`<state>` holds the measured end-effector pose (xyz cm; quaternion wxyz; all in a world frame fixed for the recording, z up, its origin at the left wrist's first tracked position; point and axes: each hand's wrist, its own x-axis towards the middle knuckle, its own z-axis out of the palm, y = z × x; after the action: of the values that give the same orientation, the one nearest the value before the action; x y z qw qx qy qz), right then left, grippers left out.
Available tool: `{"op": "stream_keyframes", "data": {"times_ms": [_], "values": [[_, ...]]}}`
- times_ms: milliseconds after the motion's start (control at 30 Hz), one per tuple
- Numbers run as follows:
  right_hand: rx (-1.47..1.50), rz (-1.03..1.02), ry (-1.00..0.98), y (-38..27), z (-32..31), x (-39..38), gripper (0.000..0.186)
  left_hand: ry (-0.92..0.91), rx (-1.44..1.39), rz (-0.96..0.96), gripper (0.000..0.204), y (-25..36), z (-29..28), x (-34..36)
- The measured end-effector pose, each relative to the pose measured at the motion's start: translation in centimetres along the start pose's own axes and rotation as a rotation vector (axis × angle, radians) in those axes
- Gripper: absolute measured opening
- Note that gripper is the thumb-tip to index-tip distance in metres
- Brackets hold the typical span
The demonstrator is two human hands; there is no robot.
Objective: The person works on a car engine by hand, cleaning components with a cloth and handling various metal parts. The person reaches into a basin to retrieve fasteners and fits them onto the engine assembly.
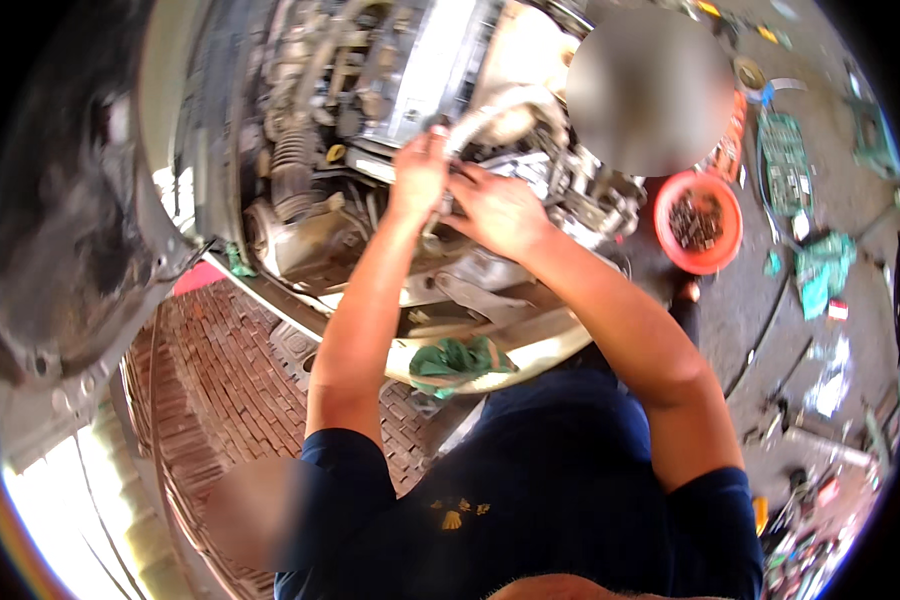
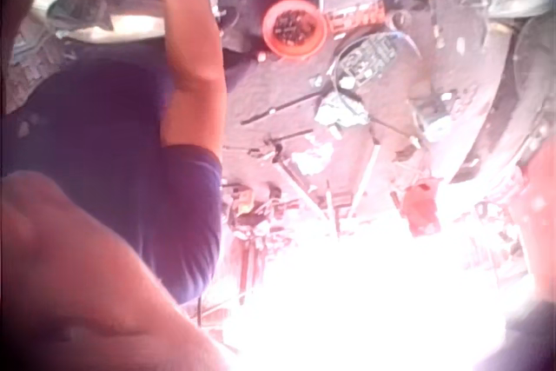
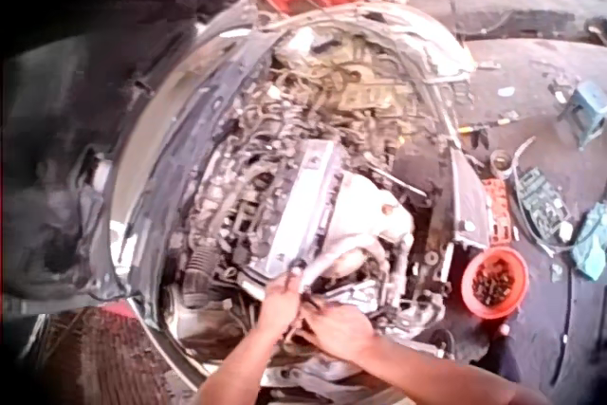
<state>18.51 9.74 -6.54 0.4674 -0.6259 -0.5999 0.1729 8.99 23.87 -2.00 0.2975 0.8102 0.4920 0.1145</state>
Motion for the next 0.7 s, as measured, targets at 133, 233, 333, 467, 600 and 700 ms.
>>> {"op": "stream_keyframes", "data": {"times_ms": [133,233,333,467,600,700], "values": [[-0.008,0.027,0.080,1.1,-2.8,-0.1,0.048,-0.024,0.094,0.133,0.049,1.2,2.3,1.7],[0.038,-0.030,0.114,0.2,-1.9,0.3,0.046,-0.080,0.084,0.096,0.050,0.9,1.2,1.6],[0.032,-0.014,0.051,-0.3,-1.0,0.3,0.046,-0.072,0.172,0.178,0.049,0.5,0.9,1.1],[-0.060,-0.017,0.000,-0.4,-1.4,0.4,0.047,-0.129,0.166,0.221,0.048,2.4,0.0,0.8],[-0.180,-0.042,0.019,-0.8,-0.6,0.2,0.054,-0.088,0.107,0.124,0.048,1.8,0.1,0.6],[-0.230,-0.035,-0.014,-2.0,-0.2,1.3,0.054,-0.035,0.079,0.099,0.048,0.3,0.6,0.9]]}}
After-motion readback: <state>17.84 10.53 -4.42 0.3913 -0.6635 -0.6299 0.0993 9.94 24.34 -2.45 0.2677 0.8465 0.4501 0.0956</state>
